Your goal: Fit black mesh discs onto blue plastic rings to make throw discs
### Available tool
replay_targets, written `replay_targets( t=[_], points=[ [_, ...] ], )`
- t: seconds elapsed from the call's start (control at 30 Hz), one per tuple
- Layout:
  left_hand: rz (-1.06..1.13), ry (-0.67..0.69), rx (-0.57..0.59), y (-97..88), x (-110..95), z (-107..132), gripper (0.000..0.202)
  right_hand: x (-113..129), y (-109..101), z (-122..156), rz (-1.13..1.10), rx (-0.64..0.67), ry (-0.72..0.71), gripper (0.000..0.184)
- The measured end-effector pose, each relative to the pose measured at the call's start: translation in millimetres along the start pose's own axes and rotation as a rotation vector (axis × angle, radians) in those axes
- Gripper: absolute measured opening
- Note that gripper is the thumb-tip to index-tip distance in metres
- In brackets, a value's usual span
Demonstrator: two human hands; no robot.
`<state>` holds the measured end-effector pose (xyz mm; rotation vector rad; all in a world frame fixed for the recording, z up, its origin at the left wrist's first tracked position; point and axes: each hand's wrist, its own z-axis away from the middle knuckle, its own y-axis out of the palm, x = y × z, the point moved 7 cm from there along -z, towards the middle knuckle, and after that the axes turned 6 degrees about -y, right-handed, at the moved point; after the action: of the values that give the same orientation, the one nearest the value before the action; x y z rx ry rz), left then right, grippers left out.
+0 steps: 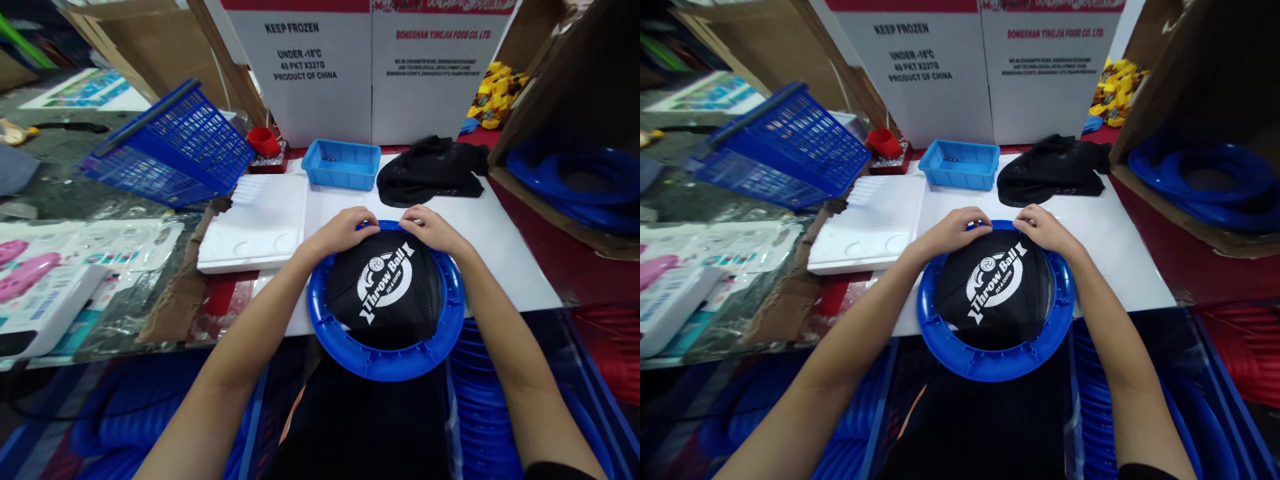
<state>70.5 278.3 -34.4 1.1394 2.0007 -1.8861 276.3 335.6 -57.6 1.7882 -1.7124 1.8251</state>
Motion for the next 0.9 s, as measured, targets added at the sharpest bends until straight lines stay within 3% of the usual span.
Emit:
replay_targets(
  t=[0.17, 0.33, 0.57, 0.7, 0.77, 0.9],
  points=[
    [-0.116, 0.032, -0.03, 14.1, -11, -2, 0.018, 21, 14, -4, 0.062, 0.037, -0.132, 0.014],
    [0.052, -0.014, -0.082, 11.8, -5, -6, 0.017, 28, 18, -6, 0.049, 0.033, -0.152, 0.013],
    [0.37, -0.225, -0.051, 16.3, 24, -14, 0.023, 14, 22, -13, -0.045, 0.078, -0.067, 0.02],
    [0.509, -0.318, -0.112, 15.5, 40, -14, 0.042, 8, 25, -18, -0.027, 0.098, -0.029, 0.019],
    [0.534, -0.328, -0.124, 13.9, 41, -13, 0.047, 9, 25, -18, 0.001, 0.09, -0.03, 0.018],
    [0.46, -0.255, -0.051, 11.8, 29, -10, 0.033, 11, 26, -18, 0.036, 0.072, -0.032, 0.018]
  ],
)
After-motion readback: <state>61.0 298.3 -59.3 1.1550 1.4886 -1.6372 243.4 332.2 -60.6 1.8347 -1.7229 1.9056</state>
